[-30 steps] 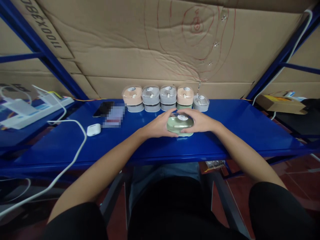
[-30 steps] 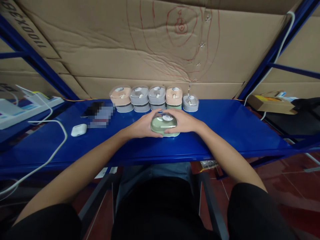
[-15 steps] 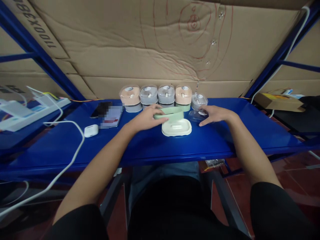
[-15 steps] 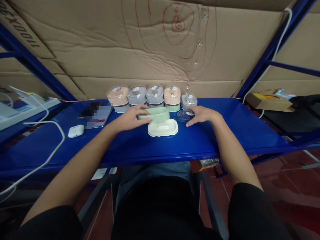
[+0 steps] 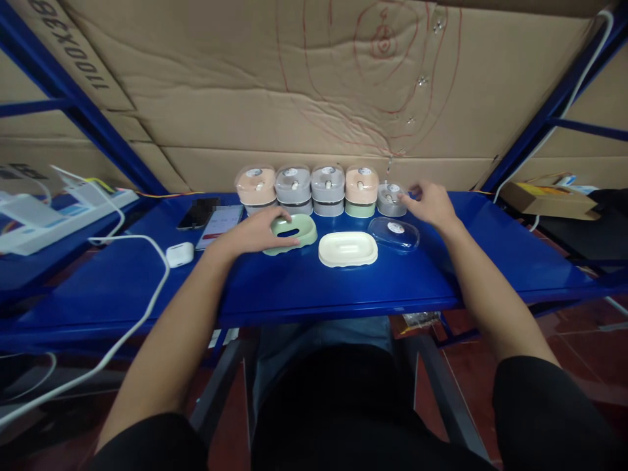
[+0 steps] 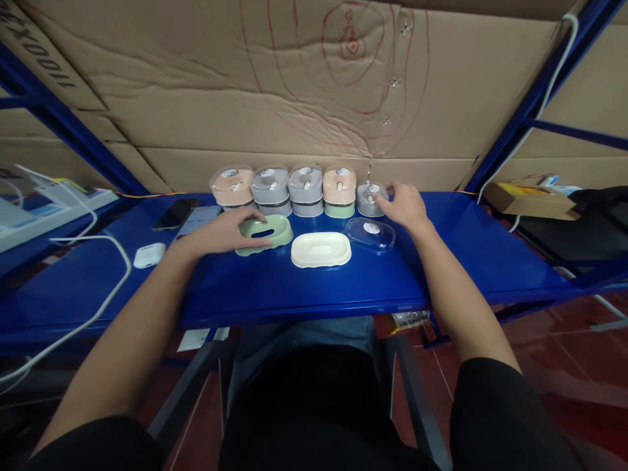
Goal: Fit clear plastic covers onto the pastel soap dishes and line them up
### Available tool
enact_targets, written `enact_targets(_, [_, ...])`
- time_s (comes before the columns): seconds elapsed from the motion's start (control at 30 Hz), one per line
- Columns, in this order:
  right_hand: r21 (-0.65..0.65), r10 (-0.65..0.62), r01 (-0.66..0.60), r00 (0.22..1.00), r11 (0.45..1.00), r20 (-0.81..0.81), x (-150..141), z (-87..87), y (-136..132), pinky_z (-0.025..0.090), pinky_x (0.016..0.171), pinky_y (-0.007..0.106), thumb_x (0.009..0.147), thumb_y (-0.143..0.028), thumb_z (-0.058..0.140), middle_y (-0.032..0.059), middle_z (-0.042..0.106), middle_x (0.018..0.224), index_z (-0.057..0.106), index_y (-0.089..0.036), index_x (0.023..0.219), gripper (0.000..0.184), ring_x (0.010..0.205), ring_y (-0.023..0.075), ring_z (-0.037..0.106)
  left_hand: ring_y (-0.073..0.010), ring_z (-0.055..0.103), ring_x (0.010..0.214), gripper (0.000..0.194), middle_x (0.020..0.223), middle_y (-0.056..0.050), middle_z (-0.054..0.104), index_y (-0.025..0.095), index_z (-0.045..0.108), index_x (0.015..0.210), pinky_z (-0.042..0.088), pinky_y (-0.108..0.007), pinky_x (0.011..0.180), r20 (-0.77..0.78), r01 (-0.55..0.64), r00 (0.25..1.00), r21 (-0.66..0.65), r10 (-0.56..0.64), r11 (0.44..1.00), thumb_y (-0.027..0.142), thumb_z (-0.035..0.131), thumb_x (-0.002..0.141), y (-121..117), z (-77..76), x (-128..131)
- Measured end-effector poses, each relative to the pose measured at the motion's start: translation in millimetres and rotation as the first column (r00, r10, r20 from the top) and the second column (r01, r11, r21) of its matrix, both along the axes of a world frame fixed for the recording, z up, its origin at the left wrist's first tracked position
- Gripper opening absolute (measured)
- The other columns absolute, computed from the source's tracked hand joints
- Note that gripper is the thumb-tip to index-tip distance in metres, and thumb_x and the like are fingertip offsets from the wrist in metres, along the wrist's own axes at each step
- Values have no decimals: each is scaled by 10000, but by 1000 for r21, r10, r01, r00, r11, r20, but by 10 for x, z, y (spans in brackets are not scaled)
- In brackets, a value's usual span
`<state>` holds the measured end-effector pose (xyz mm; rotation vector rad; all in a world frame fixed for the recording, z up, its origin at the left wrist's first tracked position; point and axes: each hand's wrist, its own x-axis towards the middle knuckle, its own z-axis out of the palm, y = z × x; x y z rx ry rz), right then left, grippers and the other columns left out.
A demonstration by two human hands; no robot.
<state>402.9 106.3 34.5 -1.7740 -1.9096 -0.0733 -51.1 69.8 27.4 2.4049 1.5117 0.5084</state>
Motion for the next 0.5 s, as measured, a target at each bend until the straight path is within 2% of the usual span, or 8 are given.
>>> enact_targets(0.07, [-3, -95, 95, 995, 995, -3, -50, -72, 85, 583, 1100, 572, 909, -682, 760, 302, 725, 1448, 692, -94, 1451, 802, 1320, 464, 711, -419, 721, 1254, 829, 1399, -162, 751, 232, 706, 1352, 565, -580, 1137, 13, 22, 1000, 0, -22, 1000, 722, 892, 711, 14, -23, 8])
enact_targets(0.13, [-87, -127, 128, 992, 988, 15, -104, -122, 134, 571, 1126, 580, 862, -719, 801, 337, 664, 1525, 632, -68, 1524, 944, 1395, 487, 666, -448, 704, 1320, 934, 1453, -182, 728, 216, 667, 1444, 555, -594, 1165, 6, 43, 999, -16, -43, 999, 679, 919, 673, 17, -46, 10])
enact_targets(0.23, [-185, -158, 164, 986, 969, 45, -150, -108, 119, 571, 1115, 599, 905, -811, 706, 354, 663, 1529, 634, -56, 1527, 981, 1405, 507, 664, -455, 671, 1404, 981, 1531, -211, 690, 180, 614, 1528, 533, -591, 1209, 48, 25, 998, 28, -27, 999, 659, 894, 719, -41, -49, 79])
enact_targets(0.3, [-198, -196, 202, 979, 959, 49, -152, -49, 68, 585, 1075, 606, 947, -854, 615, 353, 713, 1465, 700, -63, 1449, 941, 1360, 522, 698, -431, 651, 1441, 919, 1573, -197, 671, 187, 606, 1542, 512, -580, 1242, 132, 11, 991, 116, -26, 993, 672, 847, 800, -125, -31, 224])
enact_targets(0.37, [-197, -216, 222, 975, 955, 52, -141, 20, 10, 601, 1023, 592, 988, -869, 531, 339, 782, 1334, 786, -88, 1291, 875, 1296, 525, 741, -398, 648, 1448, 793, 1573, -161, 676, 216, 636, 1512, 493, -561, 1268, 187, 71, 977, 190, -107, 979, 657, 799, 873, -225, -15, 453])
enact_targets(0.43, [-207, -184, 193, 981, 959, 59, -129, 79, -41, 613, 984, 561, 1012, -874, 482, 310, 824, 1219, 828, -122, 1144, 838, 1238, 504, 775, -381, 640, 1463, 736, 1573, -149, 668, 222, 672, 1486, 477, -530, 1292, 142, 212, 961, 179, -238, 961, 648, 792, 898, -313, -17, 730])
enact_targets(0.5, [-249, -85, 98, 994, 964, 62, -120, 117, -83, 621, 983, 523, 995, -893, 516, 267, 843, 1187, 834, -151, 1099, 814, 1197, 462, 798, -393, 606, 1510, 732, 1652, -156, 606, 222, 696, 1487, 458, -526, 1312, 62, 283, 955, 104, -291, 953, 657, 797, 908, -374, -37, 988])
